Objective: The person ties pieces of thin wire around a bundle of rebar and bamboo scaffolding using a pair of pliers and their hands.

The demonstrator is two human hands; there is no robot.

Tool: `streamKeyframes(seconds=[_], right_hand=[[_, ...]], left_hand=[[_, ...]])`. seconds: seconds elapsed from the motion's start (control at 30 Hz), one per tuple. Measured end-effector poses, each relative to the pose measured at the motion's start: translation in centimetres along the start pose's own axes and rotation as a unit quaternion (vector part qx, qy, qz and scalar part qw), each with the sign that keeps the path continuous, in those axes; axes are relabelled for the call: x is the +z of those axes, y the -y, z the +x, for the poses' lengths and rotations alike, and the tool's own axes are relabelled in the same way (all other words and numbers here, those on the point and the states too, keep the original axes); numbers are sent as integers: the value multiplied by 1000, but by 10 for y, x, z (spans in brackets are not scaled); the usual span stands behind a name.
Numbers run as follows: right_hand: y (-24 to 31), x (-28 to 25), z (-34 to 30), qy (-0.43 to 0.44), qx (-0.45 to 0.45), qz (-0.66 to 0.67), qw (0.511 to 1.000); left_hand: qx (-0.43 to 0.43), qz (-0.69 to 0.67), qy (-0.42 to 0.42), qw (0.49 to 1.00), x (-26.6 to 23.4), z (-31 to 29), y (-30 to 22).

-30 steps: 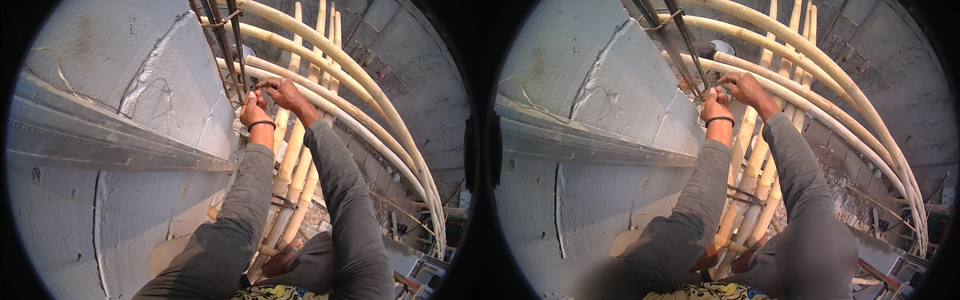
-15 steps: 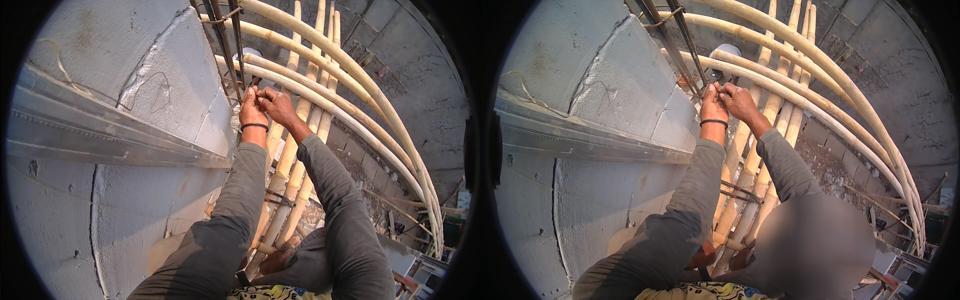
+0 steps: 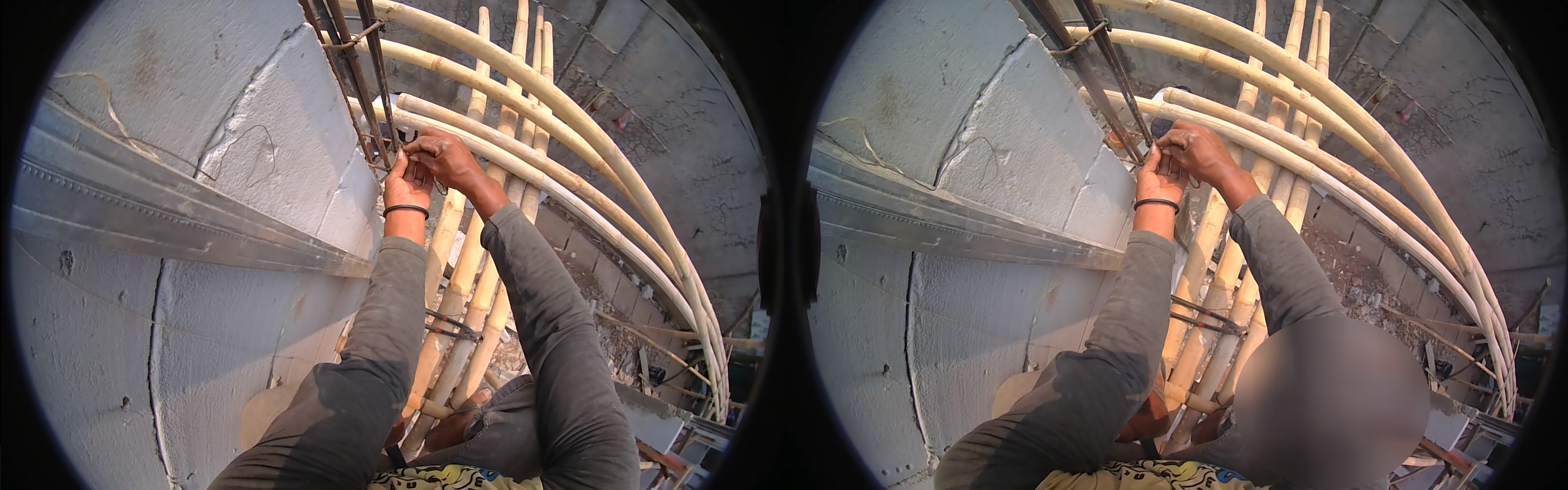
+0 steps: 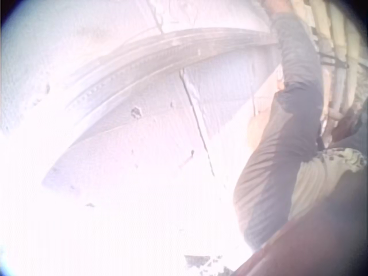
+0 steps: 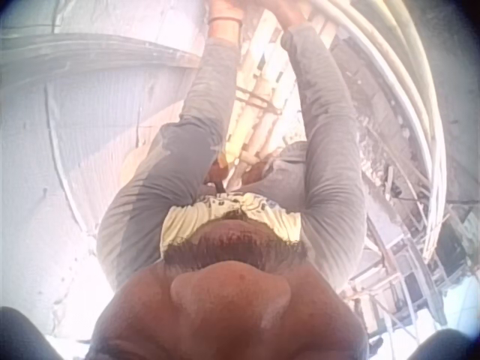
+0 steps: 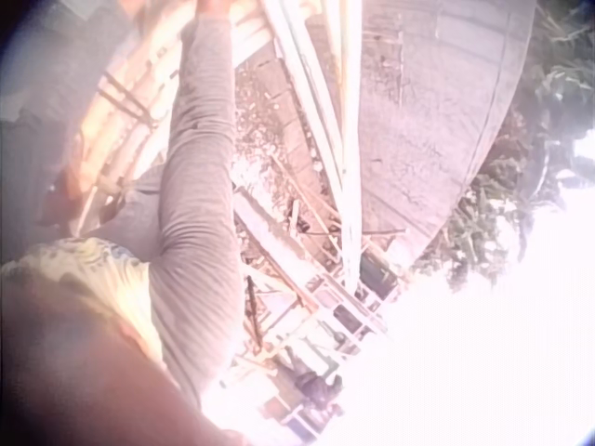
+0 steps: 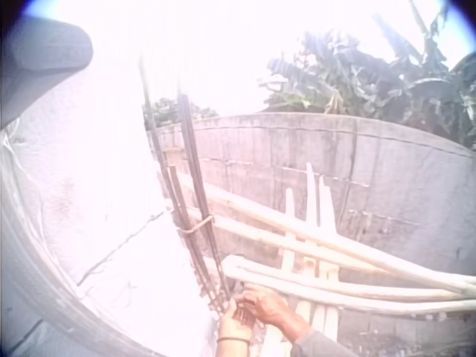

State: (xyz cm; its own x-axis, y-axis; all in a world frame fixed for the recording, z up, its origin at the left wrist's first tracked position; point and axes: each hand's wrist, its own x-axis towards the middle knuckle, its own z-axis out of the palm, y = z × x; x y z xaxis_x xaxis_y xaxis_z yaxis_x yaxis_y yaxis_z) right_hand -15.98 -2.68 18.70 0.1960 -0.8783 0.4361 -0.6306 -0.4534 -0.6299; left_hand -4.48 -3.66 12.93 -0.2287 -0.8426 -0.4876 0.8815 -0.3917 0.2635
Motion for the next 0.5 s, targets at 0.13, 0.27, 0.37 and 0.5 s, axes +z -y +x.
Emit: streamKeyframes(seconds=[0.13, 0.27, 0.37, 0.5], right_hand=[[-1, 1, -3, 1, 11, -15, 1000], [-1, 4, 0, 13, 15, -16, 1000], [-2, 3, 6, 30, 69, 21, 997], [-8, -1, 16, 51, 43, -2, 998]], left_hand=[[10, 43, -13, 999, -3, -3, -1], [29, 15, 34, 999, -9, -6, 4], [63, 26, 83, 994, -10, -3, 9], [29, 34, 113, 993, -11, 2, 11]])
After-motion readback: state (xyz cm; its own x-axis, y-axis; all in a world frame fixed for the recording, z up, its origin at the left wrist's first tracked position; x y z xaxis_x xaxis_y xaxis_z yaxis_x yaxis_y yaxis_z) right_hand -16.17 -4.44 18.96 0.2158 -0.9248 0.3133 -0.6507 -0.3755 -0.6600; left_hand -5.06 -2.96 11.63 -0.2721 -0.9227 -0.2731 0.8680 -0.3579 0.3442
